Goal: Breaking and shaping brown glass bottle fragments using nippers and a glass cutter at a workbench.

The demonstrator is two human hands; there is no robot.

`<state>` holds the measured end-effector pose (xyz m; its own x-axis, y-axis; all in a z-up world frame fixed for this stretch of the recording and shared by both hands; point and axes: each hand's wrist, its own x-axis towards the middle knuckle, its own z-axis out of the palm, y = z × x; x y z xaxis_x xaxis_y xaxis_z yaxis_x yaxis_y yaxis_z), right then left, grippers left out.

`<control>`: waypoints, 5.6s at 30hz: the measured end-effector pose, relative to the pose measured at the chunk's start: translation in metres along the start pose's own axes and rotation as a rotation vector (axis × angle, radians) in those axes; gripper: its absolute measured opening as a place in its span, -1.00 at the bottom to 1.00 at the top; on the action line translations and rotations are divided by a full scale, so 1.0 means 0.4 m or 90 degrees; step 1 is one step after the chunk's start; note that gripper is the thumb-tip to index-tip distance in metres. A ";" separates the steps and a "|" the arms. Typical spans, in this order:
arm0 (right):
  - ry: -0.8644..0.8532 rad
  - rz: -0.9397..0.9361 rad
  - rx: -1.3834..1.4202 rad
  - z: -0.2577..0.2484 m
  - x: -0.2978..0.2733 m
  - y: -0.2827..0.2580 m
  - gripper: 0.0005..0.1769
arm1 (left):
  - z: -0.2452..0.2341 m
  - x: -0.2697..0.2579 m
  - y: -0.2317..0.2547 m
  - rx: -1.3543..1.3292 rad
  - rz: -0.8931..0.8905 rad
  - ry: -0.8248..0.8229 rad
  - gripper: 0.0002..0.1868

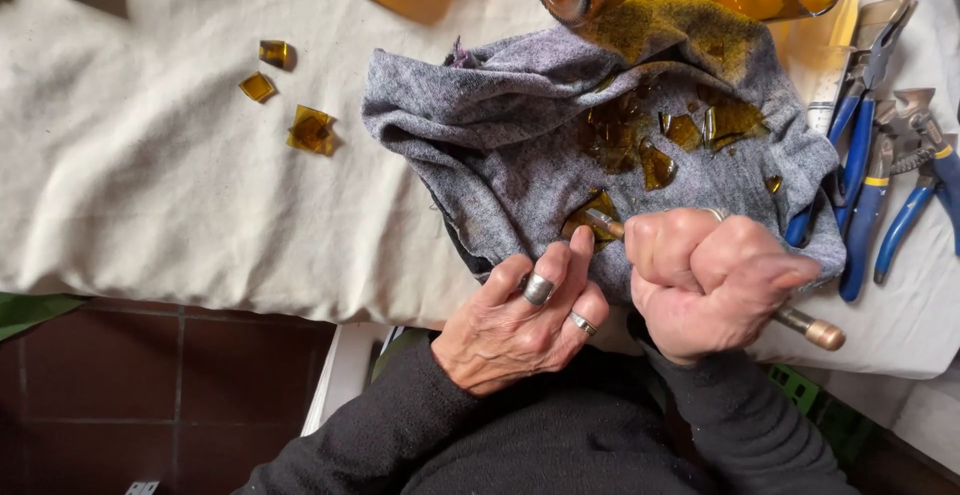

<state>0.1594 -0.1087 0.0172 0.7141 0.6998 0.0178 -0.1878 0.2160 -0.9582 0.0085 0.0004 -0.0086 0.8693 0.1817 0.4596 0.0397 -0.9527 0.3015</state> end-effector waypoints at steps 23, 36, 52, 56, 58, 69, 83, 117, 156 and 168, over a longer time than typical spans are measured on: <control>-0.002 0.008 -0.082 0.041 -0.025 -0.021 -0.32 | 0.009 -0.011 0.009 0.023 -0.001 0.014 -0.89; 0.186 -0.004 0.027 0.029 -0.039 -0.093 -0.32 | -0.016 -0.035 0.008 -0.060 0.026 0.079 -0.91; -0.056 -0.037 0.084 0.016 -0.014 0.018 -0.38 | -0.013 -0.017 0.003 -0.043 -0.021 0.036 -0.86; -0.083 -0.027 0.036 0.025 -0.016 0.010 -0.36 | -0.007 -0.020 0.006 -0.046 -0.024 0.038 -0.87; -0.089 -0.016 0.034 0.028 -0.015 0.011 -0.36 | -0.007 -0.018 0.003 -0.046 -0.023 0.041 -0.87; -0.054 -0.009 0.015 0.042 -0.026 0.001 -0.37 | -0.012 -0.014 -0.001 -0.069 -0.036 0.035 -0.87; -0.028 0.007 -0.083 0.079 -0.007 -0.005 -0.35 | -0.004 -0.018 -0.006 -0.070 -0.022 0.070 -0.88; 0.190 -0.116 -1.098 -0.439 -0.074 -0.239 -0.80 | -0.032 0.163 0.066 -0.255 -0.237 0.022 -0.75; 0.173 0.179 -0.375 -0.673 0.009 -0.235 -0.72 | 0.021 0.106 0.035 -1.325 -0.621 0.122 -0.64; -0.024 0.163 0.054 -0.507 -0.242 -0.282 -0.49 | 0.011 0.118 0.058 -1.378 -0.677 0.148 -0.71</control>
<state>0.2483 -0.3390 0.0657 0.6109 0.7636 -0.2091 -0.4160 0.0849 -0.9054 0.0526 -0.0143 0.0163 0.8516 0.3837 -0.3570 -0.2347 0.8883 0.3948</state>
